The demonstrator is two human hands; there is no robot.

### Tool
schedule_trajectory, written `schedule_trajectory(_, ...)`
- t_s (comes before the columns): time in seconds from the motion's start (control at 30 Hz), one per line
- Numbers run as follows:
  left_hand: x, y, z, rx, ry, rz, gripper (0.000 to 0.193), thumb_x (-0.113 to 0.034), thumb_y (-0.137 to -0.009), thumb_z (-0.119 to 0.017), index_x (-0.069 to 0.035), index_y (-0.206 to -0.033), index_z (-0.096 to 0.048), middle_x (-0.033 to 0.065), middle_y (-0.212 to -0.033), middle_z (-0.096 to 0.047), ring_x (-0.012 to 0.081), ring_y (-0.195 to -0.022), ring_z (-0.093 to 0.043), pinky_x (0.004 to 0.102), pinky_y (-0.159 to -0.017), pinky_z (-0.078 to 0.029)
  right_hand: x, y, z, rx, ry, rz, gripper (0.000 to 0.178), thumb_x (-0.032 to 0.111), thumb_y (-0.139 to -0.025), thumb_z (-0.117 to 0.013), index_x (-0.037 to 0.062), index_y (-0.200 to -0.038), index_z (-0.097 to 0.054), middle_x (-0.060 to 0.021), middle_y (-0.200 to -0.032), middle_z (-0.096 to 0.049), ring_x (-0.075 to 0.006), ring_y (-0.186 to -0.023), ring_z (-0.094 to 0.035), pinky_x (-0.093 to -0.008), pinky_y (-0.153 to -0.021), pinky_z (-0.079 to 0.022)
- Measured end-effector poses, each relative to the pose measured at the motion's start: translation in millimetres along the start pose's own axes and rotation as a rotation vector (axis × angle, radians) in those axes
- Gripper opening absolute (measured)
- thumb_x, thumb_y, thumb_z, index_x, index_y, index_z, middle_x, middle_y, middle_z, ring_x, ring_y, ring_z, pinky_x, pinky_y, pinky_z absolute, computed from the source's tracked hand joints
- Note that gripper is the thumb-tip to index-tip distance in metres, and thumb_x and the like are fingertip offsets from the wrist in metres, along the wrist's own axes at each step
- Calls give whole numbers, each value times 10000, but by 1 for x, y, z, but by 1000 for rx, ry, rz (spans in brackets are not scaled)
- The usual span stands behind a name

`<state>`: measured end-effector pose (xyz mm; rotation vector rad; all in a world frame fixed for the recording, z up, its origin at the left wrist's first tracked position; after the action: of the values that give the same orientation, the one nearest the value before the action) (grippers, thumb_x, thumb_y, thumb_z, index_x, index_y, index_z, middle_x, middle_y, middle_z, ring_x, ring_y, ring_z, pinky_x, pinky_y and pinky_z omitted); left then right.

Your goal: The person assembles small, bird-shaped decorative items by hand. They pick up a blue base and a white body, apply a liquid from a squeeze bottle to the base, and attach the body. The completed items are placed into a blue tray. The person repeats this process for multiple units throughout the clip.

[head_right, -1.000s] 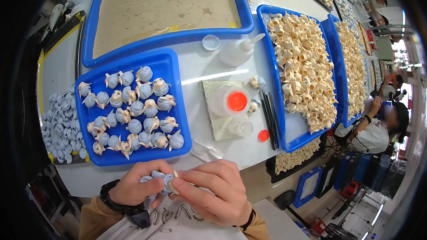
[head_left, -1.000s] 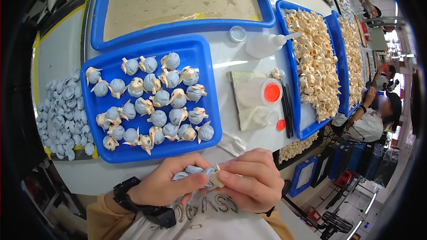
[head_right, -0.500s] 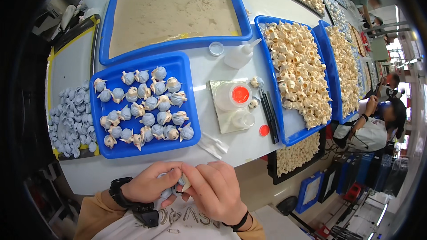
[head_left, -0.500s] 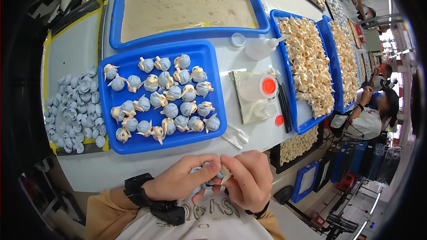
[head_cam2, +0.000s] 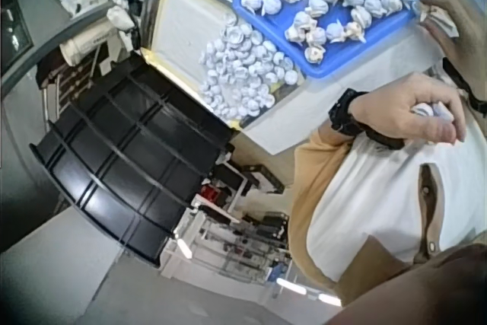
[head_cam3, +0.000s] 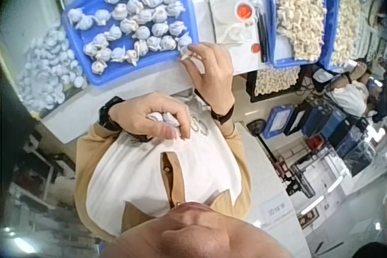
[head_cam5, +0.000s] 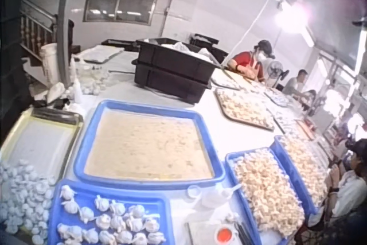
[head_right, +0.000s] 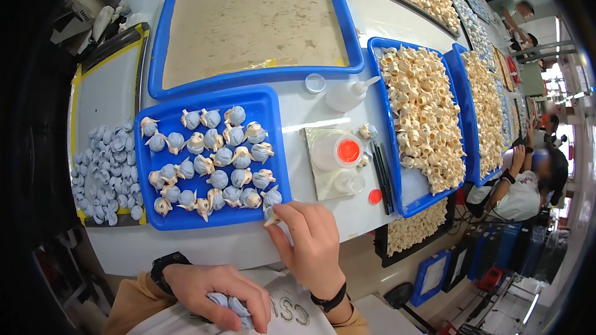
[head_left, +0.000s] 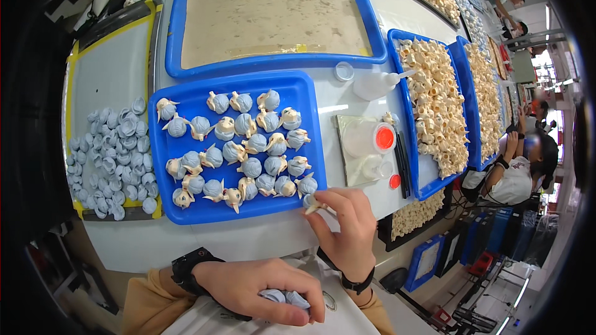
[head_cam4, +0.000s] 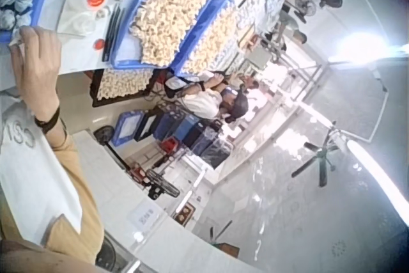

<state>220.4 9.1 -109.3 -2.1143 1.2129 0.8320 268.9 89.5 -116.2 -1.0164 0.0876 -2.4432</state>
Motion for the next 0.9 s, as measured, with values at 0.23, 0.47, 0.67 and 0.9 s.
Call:
schedule_trajectory(0.23, -10, 3, 14, -89, 36, -85, 226, -171, -869, -521, 11, -1002, -544, 102, -962, -566, 209, -917, -525, 318, -819, -392, -6, -14, -16, -6, 22, -42, 316, 60, -596, -724, 39, -851, -540, -82, -811, -559, -252, -703, -500, -321, -604, -402)
schedule_trajectory(0.47, -4, 11, 39, -339, 170, -6, 327, -260, -862, -542, 50, -964, -552, 191, -946, -558, 230, -787, -560, 261, -614, -459, 0, -9, -18, 70, 76, -12, 342, 155, -624, -718, 49, -919, -580, -101, -988, -544, -247, -737, -479, -324, -641, -424)
schedule_trajectory(0.67, 10, 25, 73, -668, 534, -189, 569, -386, -826, -460, 145, -1030, -444, 298, -957, -520, 284, -807, -562, 280, -459, -501, -4, 8, -2, 92, 59, -9, 458, 164, -633, -704, 80, -1072, -601, -171, -1199, -471, -273, -869, -505, -352, -757, -430)
schedule_trajectory(0.9, 20, 24, 77, -745, 478, -160, 472, -282, -855, -399, 148, -1043, -443, 292, -910, -535, 260, -730, -565, 248, -429, -468, -118, 34, 174, -527, 292, -489, 179, 58, -747, -598, 24, -923, -604, -98, -814, -600, -198, -730, -575, -290, -619, -433)
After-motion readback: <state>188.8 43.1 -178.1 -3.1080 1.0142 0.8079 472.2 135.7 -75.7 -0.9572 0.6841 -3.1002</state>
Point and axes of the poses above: each hand's wrist, its own y-axis away from the middle knuckle, its own z-axis out of the back of the hand, x = y × z, the point moved 10 cm from there along -y, towards the middle knuckle
